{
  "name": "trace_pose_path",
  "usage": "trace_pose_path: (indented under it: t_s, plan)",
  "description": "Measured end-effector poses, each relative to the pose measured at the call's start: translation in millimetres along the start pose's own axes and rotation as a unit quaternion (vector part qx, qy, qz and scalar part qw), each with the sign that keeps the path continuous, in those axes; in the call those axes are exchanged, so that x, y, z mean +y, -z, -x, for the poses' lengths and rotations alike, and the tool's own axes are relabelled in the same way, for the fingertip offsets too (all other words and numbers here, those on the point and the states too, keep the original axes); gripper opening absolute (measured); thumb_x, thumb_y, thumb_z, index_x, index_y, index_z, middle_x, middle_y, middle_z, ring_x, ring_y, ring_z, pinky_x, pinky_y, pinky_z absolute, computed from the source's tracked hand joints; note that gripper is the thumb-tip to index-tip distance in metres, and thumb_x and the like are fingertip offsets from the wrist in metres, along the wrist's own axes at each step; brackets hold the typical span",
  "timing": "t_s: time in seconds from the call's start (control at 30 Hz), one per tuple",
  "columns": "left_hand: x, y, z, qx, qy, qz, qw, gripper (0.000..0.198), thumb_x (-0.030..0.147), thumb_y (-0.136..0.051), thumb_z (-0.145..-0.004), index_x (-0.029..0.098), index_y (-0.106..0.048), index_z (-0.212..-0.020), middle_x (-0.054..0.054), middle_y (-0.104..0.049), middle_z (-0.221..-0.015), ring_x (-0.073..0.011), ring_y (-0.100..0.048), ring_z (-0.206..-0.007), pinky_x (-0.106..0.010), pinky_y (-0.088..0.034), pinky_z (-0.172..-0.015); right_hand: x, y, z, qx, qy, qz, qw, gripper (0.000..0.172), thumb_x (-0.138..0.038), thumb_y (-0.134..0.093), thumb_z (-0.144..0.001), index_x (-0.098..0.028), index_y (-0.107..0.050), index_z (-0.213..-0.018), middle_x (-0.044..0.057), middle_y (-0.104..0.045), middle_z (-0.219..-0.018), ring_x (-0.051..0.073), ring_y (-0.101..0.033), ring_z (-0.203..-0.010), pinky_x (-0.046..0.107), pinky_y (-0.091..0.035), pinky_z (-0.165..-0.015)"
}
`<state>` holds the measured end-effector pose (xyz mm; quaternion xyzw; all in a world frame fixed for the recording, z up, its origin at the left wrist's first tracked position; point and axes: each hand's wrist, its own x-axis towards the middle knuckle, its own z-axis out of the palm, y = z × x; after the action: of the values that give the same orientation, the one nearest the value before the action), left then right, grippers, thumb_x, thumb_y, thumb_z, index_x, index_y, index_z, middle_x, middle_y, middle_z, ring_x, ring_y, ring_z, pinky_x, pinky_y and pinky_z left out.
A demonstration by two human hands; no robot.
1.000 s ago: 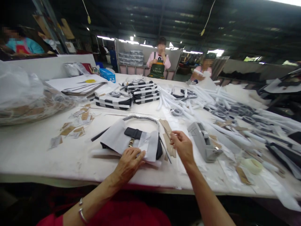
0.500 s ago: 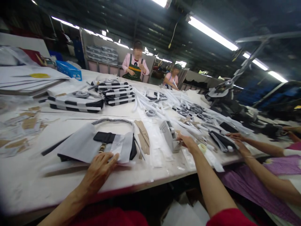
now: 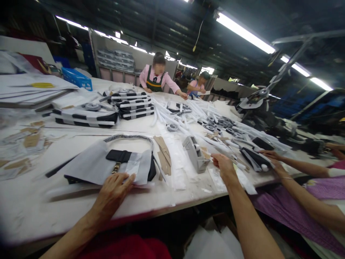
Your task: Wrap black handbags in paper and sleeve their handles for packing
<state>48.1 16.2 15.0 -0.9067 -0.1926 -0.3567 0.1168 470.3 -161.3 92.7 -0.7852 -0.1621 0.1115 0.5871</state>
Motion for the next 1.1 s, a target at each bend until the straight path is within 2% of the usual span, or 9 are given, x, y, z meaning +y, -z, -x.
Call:
trace_pose_path:
  t_s: [0.27, 0.4, 0.47, 0.6, 0.7, 0.77, 0.87, 0.93, 1.1]
  plan:
    - [6, 2.9, -1, -0.039, 0.038, -0.006, 0.998, 0.022, 0.02, -0.051, -0.096, 0.017, -0.057, -0.116, -0.008, -0.059, -0.093, -0.0241, -0.055, -0.089, -0.04, -0.046, -0.081, 36, 8, 25, 0.004, -0.078, 0.119, 0.99, 0.02, -0.037, -0.069, -0.052, -0.023, -0.056, -0.057, 0.002, -0.059, -0.052, 0.018, -0.057, -0.053, 0.032, -0.05, -0.056]
    - [9, 2.8, 0, -0.055, 0.058, -0.01, 0.997, 0.023, 0.019, -0.054, -0.094, 0.018, -0.056, -0.117, -0.007, -0.058, -0.092, -0.0227, -0.055, -0.086, -0.041, -0.047, -0.084, 20, 17, 27, -0.028, -0.068, 0.233, 0.97, 0.022, -0.042, -0.07, -0.046, -0.024, -0.059, -0.052, 0.008, -0.062, -0.053, 0.028, -0.062, -0.061, 0.043, -0.052, -0.067]
    - [10, 3.2, 0, -0.063, 0.065, -0.008, 0.996, 0.024, 0.019, -0.054, -0.094, 0.018, -0.056, -0.118, -0.006, -0.058, -0.093, -0.0226, -0.055, -0.087, -0.041, -0.046, -0.085, -2, 4, 34, -0.081, -0.017, 0.261, 0.962, 0.026, -0.052, -0.068, -0.051, -0.027, -0.063, -0.054, 0.012, -0.068, -0.067, 0.031, -0.065, -0.07, 0.045, -0.052, -0.075]
    - [11, 8.0, -2, -0.09, 0.075, -0.002, 0.993, 0.025, 0.018, -0.052, -0.094, 0.017, -0.055, -0.12, -0.007, -0.058, -0.093, -0.0231, -0.054, -0.087, -0.041, -0.045, -0.085, -73, -73, 75, -0.313, 0.163, 0.309, 0.883, 0.034, -0.062, -0.063, -0.068, -0.029, -0.071, -0.066, 0.01, -0.069, -0.073, 0.03, -0.063, -0.077, 0.041, -0.051, -0.076]
    - [12, 11.1, -2, -0.101, 0.075, 0.007, 0.992, 0.025, 0.018, -0.048, -0.096, 0.017, -0.054, -0.12, -0.008, -0.058, -0.094, -0.0232, -0.054, -0.088, -0.041, -0.045, -0.086, -121, -150, 112, -0.506, 0.237, 0.321, 0.765, 0.031, -0.053, -0.061, -0.077, -0.025, -0.072, -0.073, 0.003, -0.07, -0.076, 0.024, -0.062, -0.079, 0.033, -0.049, -0.075]
    - [12, 10.9, -2, -0.098, 0.076, 0.01, 0.992, 0.026, 0.017, -0.045, -0.097, 0.017, -0.054, -0.121, -0.008, -0.057, -0.095, -0.0234, -0.054, -0.089, -0.042, -0.044, -0.088, -138, -197, 128, -0.577, 0.278, 0.348, 0.684, 0.024, -0.044, -0.061, -0.078, -0.024, -0.073, -0.076, -0.001, -0.069, -0.071, 0.019, -0.06, -0.07, 0.028, -0.045, -0.067]
    - [12, 8.6, -1, -0.08, 0.075, 0.004, 0.994, 0.026, 0.017, -0.043, -0.097, 0.016, -0.055, -0.12, -0.008, -0.058, -0.095, -0.0238, -0.054, -0.088, -0.043, -0.044, -0.088, -142, -255, 139, -0.584, 0.352, 0.441, 0.583, 0.008, -0.031, -0.068, -0.07, -0.025, -0.073, -0.066, -0.004, -0.062, -0.057, 0.015, -0.055, -0.057, 0.026, -0.039, -0.06]
    - [12, 7.0, -1, -0.071, 0.073, 0.003, 0.995, 0.025, 0.017, -0.043, -0.097, 0.016, -0.056, -0.118, -0.008, -0.057, -0.095, -0.0238, -0.054, -0.088, -0.043, -0.044, -0.087, -137, -285, 140, -0.569, 0.38, 0.48, 0.549, 0.011, -0.025, -0.076, -0.059, -0.025, -0.067, -0.053, -0.005, -0.055, -0.047, 0.015, -0.056, -0.056, 0.027, -0.039, -0.064]
    - [12, 5.8, 0, -0.07, 0.072, 0.009, 0.995, 0.024, 0.017, -0.041, -0.097, 0.014, -0.056, -0.115, -0.008, -0.057, -0.094, -0.0238, -0.055, -0.088, -0.043, -0.044, -0.086, -119, -330, 144, -0.559, 0.39, 0.479, 0.553, 0.047, -0.031, -0.088, -0.046, -0.022, -0.044, -0.033, -0.005, -0.042, -0.037, 0.021, -0.064, -0.076, 0.034, -0.04, -0.088]
